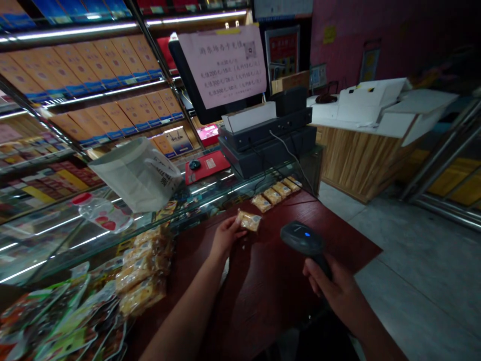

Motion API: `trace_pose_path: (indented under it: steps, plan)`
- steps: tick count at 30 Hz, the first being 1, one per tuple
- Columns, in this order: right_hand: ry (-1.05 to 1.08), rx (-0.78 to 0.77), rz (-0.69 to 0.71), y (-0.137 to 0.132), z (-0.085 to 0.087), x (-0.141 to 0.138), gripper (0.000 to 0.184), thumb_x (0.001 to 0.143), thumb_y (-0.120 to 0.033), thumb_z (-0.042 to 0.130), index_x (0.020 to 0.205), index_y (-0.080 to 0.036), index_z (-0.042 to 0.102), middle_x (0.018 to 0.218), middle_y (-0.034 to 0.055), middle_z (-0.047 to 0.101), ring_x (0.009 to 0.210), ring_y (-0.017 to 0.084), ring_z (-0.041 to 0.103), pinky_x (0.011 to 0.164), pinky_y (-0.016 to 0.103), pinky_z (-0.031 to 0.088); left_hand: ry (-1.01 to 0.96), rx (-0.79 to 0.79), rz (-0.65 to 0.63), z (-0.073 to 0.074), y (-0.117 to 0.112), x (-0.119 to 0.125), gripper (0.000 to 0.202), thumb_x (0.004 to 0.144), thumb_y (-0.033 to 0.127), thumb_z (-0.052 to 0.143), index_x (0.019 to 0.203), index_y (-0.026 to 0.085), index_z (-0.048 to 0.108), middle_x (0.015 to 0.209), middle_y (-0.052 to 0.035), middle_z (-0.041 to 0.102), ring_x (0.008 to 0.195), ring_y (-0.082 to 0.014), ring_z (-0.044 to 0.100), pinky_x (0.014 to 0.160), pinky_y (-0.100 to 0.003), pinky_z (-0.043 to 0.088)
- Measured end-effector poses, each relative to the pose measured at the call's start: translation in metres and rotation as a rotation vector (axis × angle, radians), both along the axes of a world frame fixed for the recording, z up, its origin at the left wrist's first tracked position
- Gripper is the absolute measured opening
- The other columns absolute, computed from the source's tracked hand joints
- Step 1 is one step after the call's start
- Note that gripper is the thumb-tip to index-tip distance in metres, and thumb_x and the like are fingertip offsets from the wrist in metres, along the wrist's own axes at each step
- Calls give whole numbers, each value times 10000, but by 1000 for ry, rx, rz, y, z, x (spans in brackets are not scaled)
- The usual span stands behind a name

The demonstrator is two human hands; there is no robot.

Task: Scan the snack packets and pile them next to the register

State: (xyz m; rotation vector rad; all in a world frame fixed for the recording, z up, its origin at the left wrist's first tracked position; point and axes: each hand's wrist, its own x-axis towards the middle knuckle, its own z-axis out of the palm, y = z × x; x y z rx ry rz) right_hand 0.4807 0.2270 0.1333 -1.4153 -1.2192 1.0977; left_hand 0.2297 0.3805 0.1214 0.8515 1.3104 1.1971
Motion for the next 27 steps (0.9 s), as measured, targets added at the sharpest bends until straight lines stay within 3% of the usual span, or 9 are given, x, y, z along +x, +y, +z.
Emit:
trace_pose_path:
  steps: [5,8,12,19,27]
  plan:
    - [0,-32,-21,-2,-11,16,453,912,-628,478,824,-196,583,534,-32,534,504,149,527,529,261,395,58,-3,-76,18,82,48,47,865,140,663,877,95,674,728,-34,681,585,-82,628,583,-194,561]
    - [29,-57,-24,-4,-16,20,461,898,-641,489,851,-192,581,557,-24,552,509,151,531,519,260,404,123,-49,-117,19,124,78,74,873,152,665,839,87,652,663,-11,650,552,-84,612,576,-210,550]
    - [28,-73,-20,-5,-21,26,466,904,-637,477,838,-189,589,561,-25,540,509,147,529,514,254,408,214,-103,-165,18,164,113,141,918,241,626,926,100,639,763,1,651,596,-84,606,569,-226,537]
    - [76,-128,-17,-4,-29,39,484,901,-652,471,908,-182,589,587,-9,593,529,159,563,525,259,424,303,-97,-202,15,198,151,204,934,279,600,1056,116,623,930,-39,654,729,-116,630,633,-264,555]
    - [109,-149,-3,0,-30,37,528,873,-667,499,975,-161,609,586,0,601,522,168,571,512,263,432,375,-43,-219,8,209,167,228,937,305,594,1064,118,624,964,-50,657,772,-130,639,671,-288,562]
